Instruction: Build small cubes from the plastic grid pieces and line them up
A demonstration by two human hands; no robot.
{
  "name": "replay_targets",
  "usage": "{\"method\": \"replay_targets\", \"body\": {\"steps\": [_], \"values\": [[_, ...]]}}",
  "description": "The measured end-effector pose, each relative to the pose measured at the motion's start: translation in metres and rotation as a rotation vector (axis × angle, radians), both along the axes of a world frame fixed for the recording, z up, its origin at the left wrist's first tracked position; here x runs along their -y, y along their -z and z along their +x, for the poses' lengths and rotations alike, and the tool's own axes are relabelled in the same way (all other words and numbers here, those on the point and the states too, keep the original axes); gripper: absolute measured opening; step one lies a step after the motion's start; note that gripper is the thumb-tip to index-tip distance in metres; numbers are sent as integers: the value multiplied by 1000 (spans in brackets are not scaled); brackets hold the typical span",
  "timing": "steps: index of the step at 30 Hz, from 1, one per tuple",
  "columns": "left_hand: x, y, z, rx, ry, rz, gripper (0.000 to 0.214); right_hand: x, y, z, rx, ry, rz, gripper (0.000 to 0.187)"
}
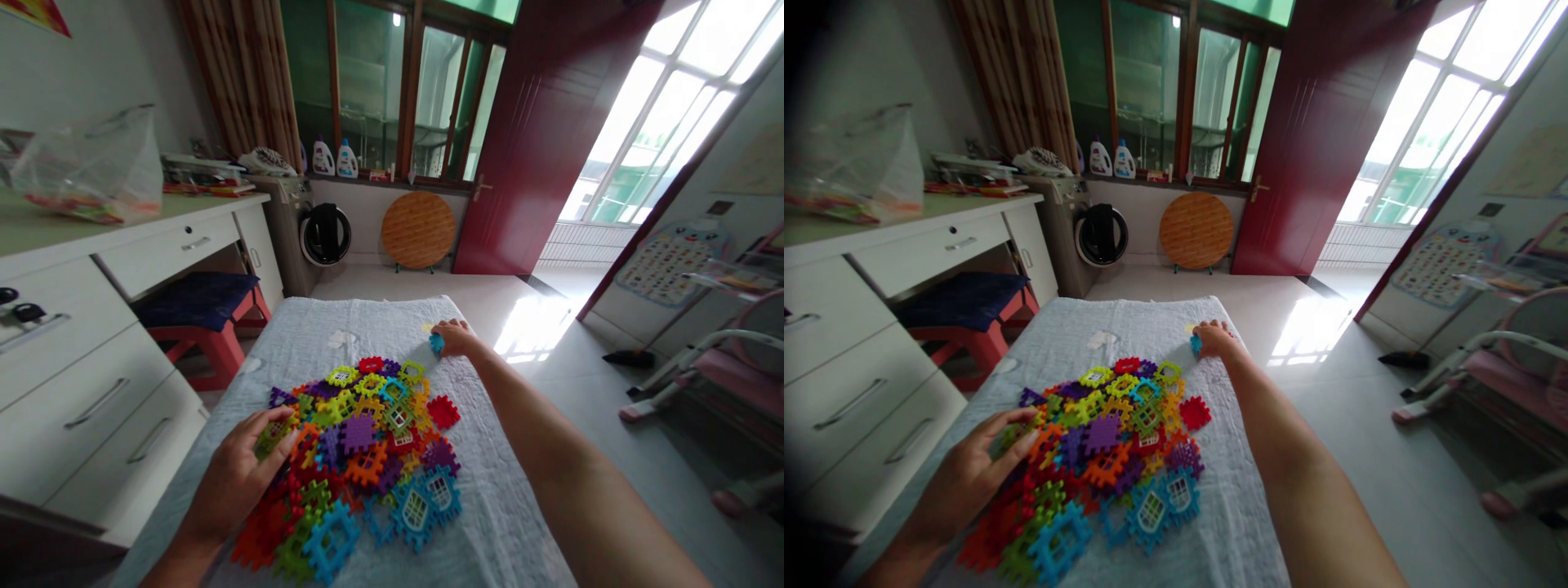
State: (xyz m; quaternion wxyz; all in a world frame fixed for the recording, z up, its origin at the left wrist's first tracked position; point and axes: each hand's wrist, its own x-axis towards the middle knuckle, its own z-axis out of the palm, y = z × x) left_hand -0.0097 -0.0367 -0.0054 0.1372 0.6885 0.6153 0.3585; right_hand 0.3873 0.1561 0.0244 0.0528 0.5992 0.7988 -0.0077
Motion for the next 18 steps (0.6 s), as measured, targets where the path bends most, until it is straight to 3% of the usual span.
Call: {"method": "replay_targets", "body": {"steps": [6,9,13,18], "values": [[0,-5,1,-3,-11,22,40,-5,3,3,5,26,-40,61],[1,-6,2,-8,-9,32,41,-10,-9,20,-18,63,-19,73],[1,-3,2,-16,2,24,41,-13,-25,51,-6,122,-33,75],[0,1,1,-11,-8,10,43,-7,-14,62,58,121,-97,84]]}}
